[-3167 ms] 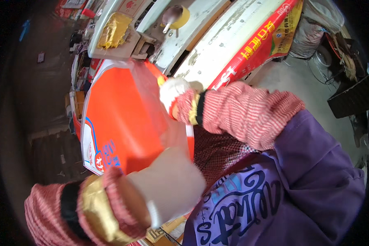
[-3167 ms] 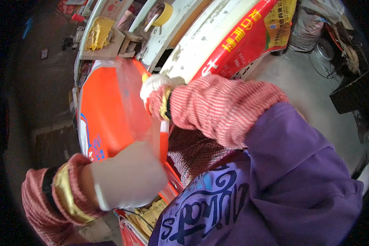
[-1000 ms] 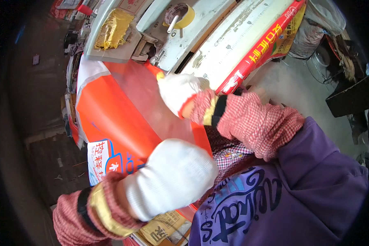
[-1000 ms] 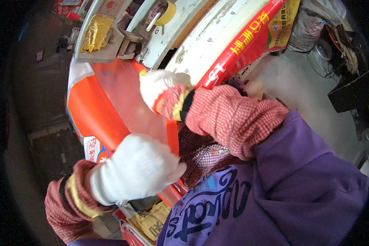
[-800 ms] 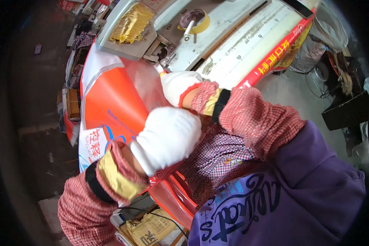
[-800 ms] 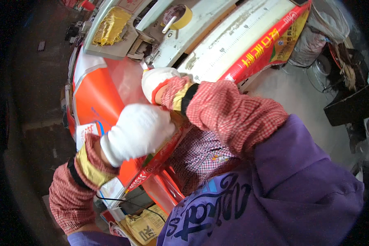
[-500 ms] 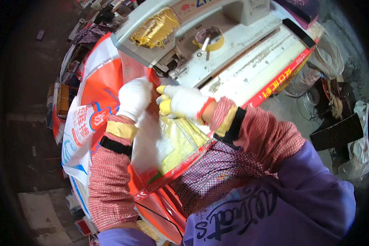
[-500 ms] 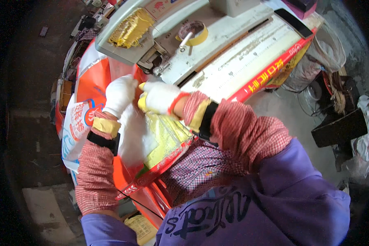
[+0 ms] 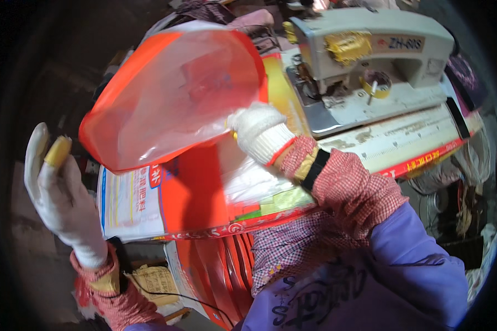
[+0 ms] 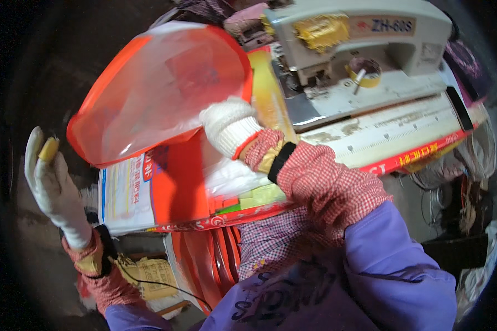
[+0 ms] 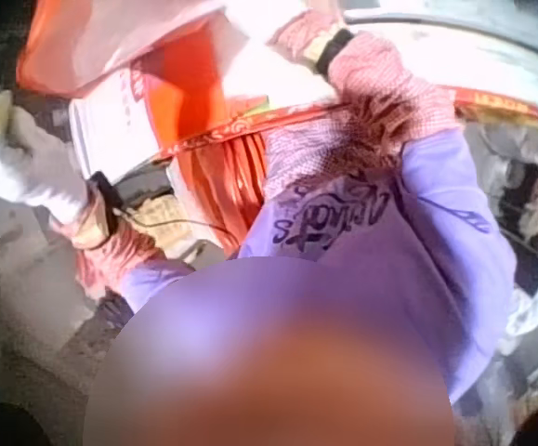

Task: Manually inserting large industrial bags into a sealing machine.

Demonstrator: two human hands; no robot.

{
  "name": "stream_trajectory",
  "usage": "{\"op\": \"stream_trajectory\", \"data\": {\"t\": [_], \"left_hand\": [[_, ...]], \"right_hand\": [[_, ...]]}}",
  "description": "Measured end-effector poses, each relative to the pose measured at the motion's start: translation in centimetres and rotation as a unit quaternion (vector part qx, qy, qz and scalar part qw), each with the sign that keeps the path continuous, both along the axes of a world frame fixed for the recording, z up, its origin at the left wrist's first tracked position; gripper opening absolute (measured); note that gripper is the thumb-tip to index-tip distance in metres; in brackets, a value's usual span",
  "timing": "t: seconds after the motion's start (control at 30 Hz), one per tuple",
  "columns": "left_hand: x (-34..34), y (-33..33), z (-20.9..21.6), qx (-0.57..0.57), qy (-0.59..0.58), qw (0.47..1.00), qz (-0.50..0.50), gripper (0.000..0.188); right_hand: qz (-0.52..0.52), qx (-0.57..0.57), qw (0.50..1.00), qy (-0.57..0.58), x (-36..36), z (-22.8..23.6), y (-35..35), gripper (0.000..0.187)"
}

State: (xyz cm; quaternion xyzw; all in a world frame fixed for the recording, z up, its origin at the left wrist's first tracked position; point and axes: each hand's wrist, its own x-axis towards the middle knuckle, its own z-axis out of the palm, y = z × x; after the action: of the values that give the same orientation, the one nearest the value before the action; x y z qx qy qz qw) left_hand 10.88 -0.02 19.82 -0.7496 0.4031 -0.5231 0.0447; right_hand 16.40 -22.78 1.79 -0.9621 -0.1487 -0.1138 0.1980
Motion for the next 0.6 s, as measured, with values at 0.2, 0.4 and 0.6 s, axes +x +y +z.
{"op": "stream_trajectory", "data": {"t": [0.2, 0.4, 0.6], "left_hand": [[3.2, 5.4, -7.9, -0.126, 0.514, 0.833, 0.162, 0.059], [8.8, 11.0, -16.3, -0.040, 0.273, 0.935, 0.222, 0.040], [10.5, 13.9, -19.1, 0.072, 0.261, 0.913, 0.305, 0.012]], "right_hand": [[0.098, 0.554, 0.817, 0.128, -6.7, 4.1, 0.1, 0.019], [-0.032, 0.624, 0.777, -0.070, -10.0, 2.8, -6.5, 0.017], [-0.096, 0.501, 0.860, 0.029, -11.1, -2.2, -6.2, 0.032]]}}
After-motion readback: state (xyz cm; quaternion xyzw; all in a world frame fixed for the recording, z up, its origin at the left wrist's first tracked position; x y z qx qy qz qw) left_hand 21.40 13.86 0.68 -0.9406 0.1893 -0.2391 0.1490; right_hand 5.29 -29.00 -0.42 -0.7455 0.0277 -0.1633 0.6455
